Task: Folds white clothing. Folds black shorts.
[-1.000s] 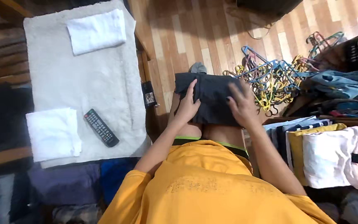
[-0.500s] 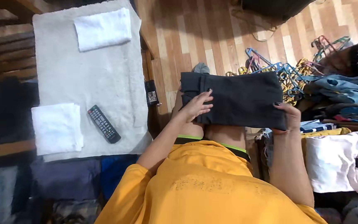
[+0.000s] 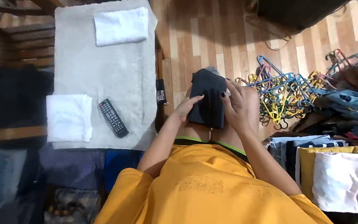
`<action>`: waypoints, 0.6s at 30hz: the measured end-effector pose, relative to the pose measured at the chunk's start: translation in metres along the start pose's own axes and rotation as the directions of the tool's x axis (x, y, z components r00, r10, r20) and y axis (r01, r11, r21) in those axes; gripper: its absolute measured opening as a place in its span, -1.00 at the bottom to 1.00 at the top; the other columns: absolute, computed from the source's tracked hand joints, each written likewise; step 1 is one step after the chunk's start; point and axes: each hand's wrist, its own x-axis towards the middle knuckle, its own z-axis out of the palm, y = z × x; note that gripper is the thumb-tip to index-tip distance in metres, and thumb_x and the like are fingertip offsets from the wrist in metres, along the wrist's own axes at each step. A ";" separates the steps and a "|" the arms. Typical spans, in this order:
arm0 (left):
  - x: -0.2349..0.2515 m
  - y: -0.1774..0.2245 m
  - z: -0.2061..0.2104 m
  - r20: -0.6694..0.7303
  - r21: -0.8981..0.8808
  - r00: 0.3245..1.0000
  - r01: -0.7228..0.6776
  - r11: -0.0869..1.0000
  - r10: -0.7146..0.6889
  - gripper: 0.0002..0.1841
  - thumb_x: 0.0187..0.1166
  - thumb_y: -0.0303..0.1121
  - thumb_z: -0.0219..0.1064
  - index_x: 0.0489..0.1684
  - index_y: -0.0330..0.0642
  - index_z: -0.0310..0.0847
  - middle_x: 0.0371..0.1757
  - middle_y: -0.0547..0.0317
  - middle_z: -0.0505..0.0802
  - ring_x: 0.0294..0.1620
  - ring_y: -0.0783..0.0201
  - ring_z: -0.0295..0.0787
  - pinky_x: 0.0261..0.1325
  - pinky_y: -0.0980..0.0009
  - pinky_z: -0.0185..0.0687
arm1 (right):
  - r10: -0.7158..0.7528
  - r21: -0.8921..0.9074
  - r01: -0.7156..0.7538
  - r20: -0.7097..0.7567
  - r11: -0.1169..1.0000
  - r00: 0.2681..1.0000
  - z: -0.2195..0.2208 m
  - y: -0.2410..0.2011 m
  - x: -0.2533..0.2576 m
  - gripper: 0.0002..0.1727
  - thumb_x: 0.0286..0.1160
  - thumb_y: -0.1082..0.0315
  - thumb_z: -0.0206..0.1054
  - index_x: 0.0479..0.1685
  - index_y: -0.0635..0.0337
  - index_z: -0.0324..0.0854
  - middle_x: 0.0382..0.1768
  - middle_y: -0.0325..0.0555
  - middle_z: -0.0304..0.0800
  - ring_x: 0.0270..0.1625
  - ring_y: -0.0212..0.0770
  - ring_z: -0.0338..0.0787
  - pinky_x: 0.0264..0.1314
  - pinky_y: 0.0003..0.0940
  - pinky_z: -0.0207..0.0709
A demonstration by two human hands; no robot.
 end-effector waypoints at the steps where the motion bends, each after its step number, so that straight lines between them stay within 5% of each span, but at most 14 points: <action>1: -0.002 0.001 -0.001 -0.004 -0.014 1.000 0.001 1.000 -0.001 -0.61 0.79 -0.22 0.17 0.50 -0.14 0.41 0.06 0.06 0.84 0.03 0.26 0.83 0.12 0.26 0.79 | -0.039 -0.086 0.038 -0.008 0.996 0.999 0.008 0.010 0.003 -0.45 0.83 0.14 0.02 0.70 0.14 0.41 0.73 0.14 0.32 0.76 0.06 0.33 0.77 0.05 0.22; 4: -0.008 -0.002 -0.005 -0.022 -0.011 1.000 0.013 1.000 -0.013 -0.72 0.74 -0.36 0.16 0.32 -0.20 0.49 -0.07 0.07 0.83 -0.09 0.27 0.83 0.03 0.26 0.79 | -0.149 -0.201 0.157 0.055 0.967 0.987 0.056 0.048 0.007 -0.38 0.82 -0.06 -0.13 0.73 -0.01 0.41 0.82 0.16 0.15 0.87 0.25 0.03 0.84 0.30 -0.07; 6: -0.008 0.000 -0.009 -0.040 0.100 0.999 -0.017 0.995 0.021 -0.67 0.72 -0.37 0.21 0.37 -0.29 0.49 0.05 -0.03 0.81 0.04 0.21 0.79 0.18 0.18 0.73 | -0.202 -0.211 0.210 0.061 0.955 0.978 0.080 0.064 0.006 -0.31 0.80 -0.15 -0.26 0.75 -0.08 0.39 0.83 0.12 0.13 0.89 0.24 -0.01 0.85 0.29 -0.12; 9: 0.007 0.018 -0.016 -0.087 0.440 0.978 -0.131 0.888 0.187 -0.51 0.73 -0.16 0.31 0.44 -0.38 0.53 0.24 -0.17 0.79 0.29 0.10 0.74 0.46 0.06 0.58 | -0.245 -0.221 0.261 0.097 0.940 0.965 0.084 0.064 0.008 -0.25 0.72 -0.24 -0.20 0.76 -0.06 0.37 0.84 0.14 0.09 0.90 0.26 -0.07 0.85 0.31 -0.17; 12: 0.040 0.035 -0.023 -0.181 0.674 0.910 -0.161 0.721 0.373 -0.45 0.63 -0.03 0.40 0.33 -0.36 0.65 0.15 -0.24 0.85 0.23 -0.05 0.81 0.39 -0.11 0.62 | -0.296 -0.226 0.306 0.075 0.925 0.952 0.088 0.064 0.004 -0.17 0.61 -0.39 -0.09 0.78 -0.15 0.34 0.86 0.10 0.07 0.90 0.26 -0.11 0.85 0.35 -0.21; 14: 0.058 0.040 -0.025 -0.222 0.731 0.854 -0.174 0.660 0.471 -0.53 0.72 -0.06 0.30 0.16 -0.39 0.71 0.02 -0.25 0.85 0.11 -0.09 0.82 0.24 -0.14 0.66 | -0.320 -0.208 0.322 0.046 0.923 0.946 0.090 0.064 0.001 -0.15 0.58 -0.44 -0.07 0.77 -0.17 0.35 0.85 0.17 0.06 0.89 0.32 -0.08 0.83 0.39 -0.18; 16: 0.062 0.040 -0.026 -0.269 0.760 0.816 -0.146 0.633 0.511 -0.53 0.86 -0.11 0.06 0.13 -0.38 0.74 0.03 -0.24 0.86 0.12 -0.11 0.82 0.24 -0.15 0.66 | -0.314 -0.134 0.313 0.012 0.940 0.949 0.091 0.062 -0.003 -0.05 0.53 -0.44 0.03 0.76 0.07 0.36 0.80 0.43 0.05 0.84 0.46 0.00 0.84 0.37 -0.13; 18: 0.045 0.045 -0.023 -0.328 0.795 0.790 -0.065 0.603 0.518 -0.56 0.89 -0.16 0.00 0.27 -0.31 0.69 0.17 -0.22 0.84 0.21 -0.12 0.81 0.24 -0.17 0.67 | -0.152 0.069 0.149 0.052 0.987 0.987 0.085 0.054 -0.014 0.16 0.42 -0.34 0.29 0.81 0.44 0.06 0.79 0.58 -0.13 0.86 0.43 -0.08 0.89 0.21 -0.15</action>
